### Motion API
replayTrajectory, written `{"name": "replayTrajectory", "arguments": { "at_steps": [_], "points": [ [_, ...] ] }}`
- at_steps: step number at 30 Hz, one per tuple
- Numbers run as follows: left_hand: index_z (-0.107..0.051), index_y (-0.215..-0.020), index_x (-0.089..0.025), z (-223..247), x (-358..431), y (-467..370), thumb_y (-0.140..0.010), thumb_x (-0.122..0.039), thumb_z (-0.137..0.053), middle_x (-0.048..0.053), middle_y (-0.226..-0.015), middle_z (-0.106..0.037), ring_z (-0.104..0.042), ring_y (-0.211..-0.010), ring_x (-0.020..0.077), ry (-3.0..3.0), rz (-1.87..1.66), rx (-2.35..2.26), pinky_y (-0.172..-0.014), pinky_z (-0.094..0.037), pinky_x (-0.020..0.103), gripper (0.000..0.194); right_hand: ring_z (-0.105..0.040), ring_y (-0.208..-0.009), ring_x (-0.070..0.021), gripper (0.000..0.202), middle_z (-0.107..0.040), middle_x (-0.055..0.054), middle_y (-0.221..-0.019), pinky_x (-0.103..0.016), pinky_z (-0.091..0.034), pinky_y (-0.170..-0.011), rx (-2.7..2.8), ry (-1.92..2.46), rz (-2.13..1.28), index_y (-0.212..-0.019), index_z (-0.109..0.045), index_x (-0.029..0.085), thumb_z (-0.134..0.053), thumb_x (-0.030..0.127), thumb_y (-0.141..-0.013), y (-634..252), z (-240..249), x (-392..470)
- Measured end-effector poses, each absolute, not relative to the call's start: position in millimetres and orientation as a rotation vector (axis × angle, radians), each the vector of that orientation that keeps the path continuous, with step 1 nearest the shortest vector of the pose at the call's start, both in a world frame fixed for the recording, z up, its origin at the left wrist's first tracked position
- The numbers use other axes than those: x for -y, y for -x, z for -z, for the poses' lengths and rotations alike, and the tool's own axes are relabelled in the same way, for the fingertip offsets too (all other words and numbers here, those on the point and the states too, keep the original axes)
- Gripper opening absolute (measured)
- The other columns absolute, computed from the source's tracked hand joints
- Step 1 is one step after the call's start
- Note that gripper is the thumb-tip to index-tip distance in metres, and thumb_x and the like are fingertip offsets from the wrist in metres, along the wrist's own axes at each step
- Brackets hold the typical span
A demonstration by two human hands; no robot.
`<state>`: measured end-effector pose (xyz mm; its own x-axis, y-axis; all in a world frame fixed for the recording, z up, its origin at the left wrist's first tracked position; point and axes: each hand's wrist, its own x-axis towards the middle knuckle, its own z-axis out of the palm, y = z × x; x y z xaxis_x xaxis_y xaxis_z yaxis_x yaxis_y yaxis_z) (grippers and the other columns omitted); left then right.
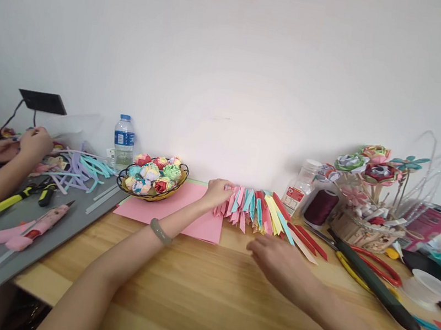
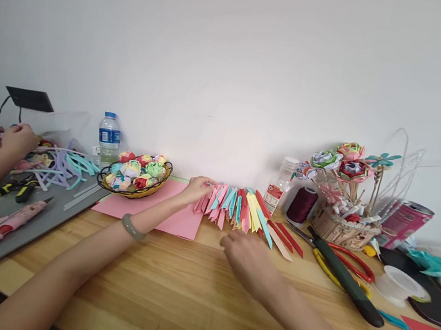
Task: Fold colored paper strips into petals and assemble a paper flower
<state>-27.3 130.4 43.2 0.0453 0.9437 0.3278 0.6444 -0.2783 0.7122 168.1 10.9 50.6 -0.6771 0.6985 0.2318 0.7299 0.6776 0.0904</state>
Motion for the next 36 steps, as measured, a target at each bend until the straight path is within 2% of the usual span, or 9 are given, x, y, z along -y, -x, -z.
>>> {"name": "replayTrajectory", "arguments": {
  "at_steps": [3, 7, 10, 13, 18, 22, 27, 31, 36],
  "points": [
    [-0.068, -0.09, -0.018, -41, -132, 27, -0.072, -0.015, -0.05, 0.002, -0.099, -0.067, -0.056, -0.101, 0.0178, -1.953, -1.094, -1.578, -0.095, -0.036, 0.029, 0.026, -0.063, -0.071, -0.0206, 0.024, -0.066, -0.01, -0.082, -0.027, -0.043, -0.053, 2.672, 1.431, 0.357, -0.087, -0.062, 0.016, -0.039, 0.024, -0.089, -154, -44, -31],
    [-0.068, -0.09, -0.018, -40, -132, 27, -0.072, -0.016, -0.05, 0.003, -0.099, -0.067, -0.056, -0.099, 0.0177, -1.966, -1.118, -1.552, -0.093, -0.037, 0.028, 0.025, -0.063, -0.07, -0.0247, 0.024, -0.066, -0.018, -0.081, -0.029, -0.04, -0.051, 2.615, 1.525, 0.407, -0.088, -0.062, 0.013, -0.038, 0.017, -0.086, -138, -31, -47],
    [-0.068, -0.088, -0.016, -42, -130, 28, -0.072, -0.016, -0.051, 0.005, -0.097, -0.067, -0.055, -0.1, 0.0205, -1.969, -1.165, -1.56, -0.095, -0.035, 0.032, 0.024, -0.063, -0.065, -0.0245, 0.027, -0.067, -0.016, -0.075, -0.029, -0.038, -0.049, 2.558, 1.593, 0.435, -0.084, -0.063, 0.014, -0.036, 0.014, -0.086, -139, -27, -47],
    [-0.068, -0.085, -0.016, -47, -125, 26, -0.073, -0.015, -0.049, 0.007, -0.098, -0.066, -0.051, -0.105, 0.0231, -1.972, -1.237, -1.553, -0.097, -0.033, 0.036, 0.022, -0.062, -0.06, -0.0236, 0.032, -0.066, -0.012, -0.068, -0.027, -0.034, -0.046, 2.455, 1.698, 0.462, -0.074, -0.062, 0.016, -0.034, 0.024, -0.087, -151, -39, -42],
    [-0.063, -0.095, -0.016, -65, -100, 13, -0.08, -0.021, -0.048, 0.004, -0.105, -0.062, -0.056, -0.097, 0.0146, -2.015, -1.274, -1.323, -0.087, -0.041, 0.024, 0.021, -0.059, -0.056, -0.0198, 0.03, -0.065, -0.005, -0.062, -0.025, -0.024, -0.045, 2.39, 1.711, 0.475, -0.063, -0.058, 0.021, -0.038, 0.031, -0.083, -172, -86, -32],
    [-0.06, -0.097, -0.015, -79, -74, 1, -0.086, -0.027, -0.043, 0.005, -0.1, -0.063, -0.056, -0.096, 0.015, -1.986, -0.994, -0.812, -0.08, -0.043, 0.023, 0.024, -0.054, -0.053, -0.0151, 0.028, -0.062, -0.001, -0.059, -0.024, -0.023, -0.046, 2.36, 1.531, 0.378, -0.062, -0.056, 0.021, -0.039, 0.031, -0.082, -179, -112, -30],
    [-0.056, -0.071, -0.013, -83, -69, 4, -0.081, -0.03, -0.051, 0.003, -0.067, -0.062, -0.054, -0.054, 0.0099, -1.881, -0.672, -0.757, -0.049, -0.038, 0.02, 0.021, -0.055, -0.058, -0.0139, 0.029, -0.063, -0.001, -0.064, -0.022, -0.031, -0.052, 2.154, 1.445, 0.183, -0.073, -0.06, 0.02, -0.036, 0.031, -0.085, -179, -110, -53],
    [-0.055, -0.067, -0.011, -76, -89, 14, -0.074, -0.011, -0.053, 0.001, -0.059, -0.058, -0.049, -0.045, 0.0065, -1.432, -1.016, -0.895, -0.048, -0.037, 0.019, 0.007, -0.059, -0.07, -0.0133, 0.041, -0.065, -0.006, -0.083, -0.022, -0.039, -0.06, 2.207, 1.359, 0.136, -0.096, -0.058, 0.015, -0.019, 0.026, -0.092, -162, -83, -72],
    [-0.052, -0.058, -0.012, -64, -108, 24, -0.066, -0.004, -0.051, -0.002, -0.048, -0.048, -0.042, -0.039, 0.0051, -1.262, -1.134, -0.949, -0.042, -0.031, 0.019, 0.011, -0.053, -0.096, -0.0207, 0.026, -0.062, -0.009, -0.1, -0.027, -0.038, -0.07, 2.431, 1.235, 0.248, -0.106, -0.058, 0.02, -0.045, 0.026, -0.085, -121, -47, -74]
  ]
}}
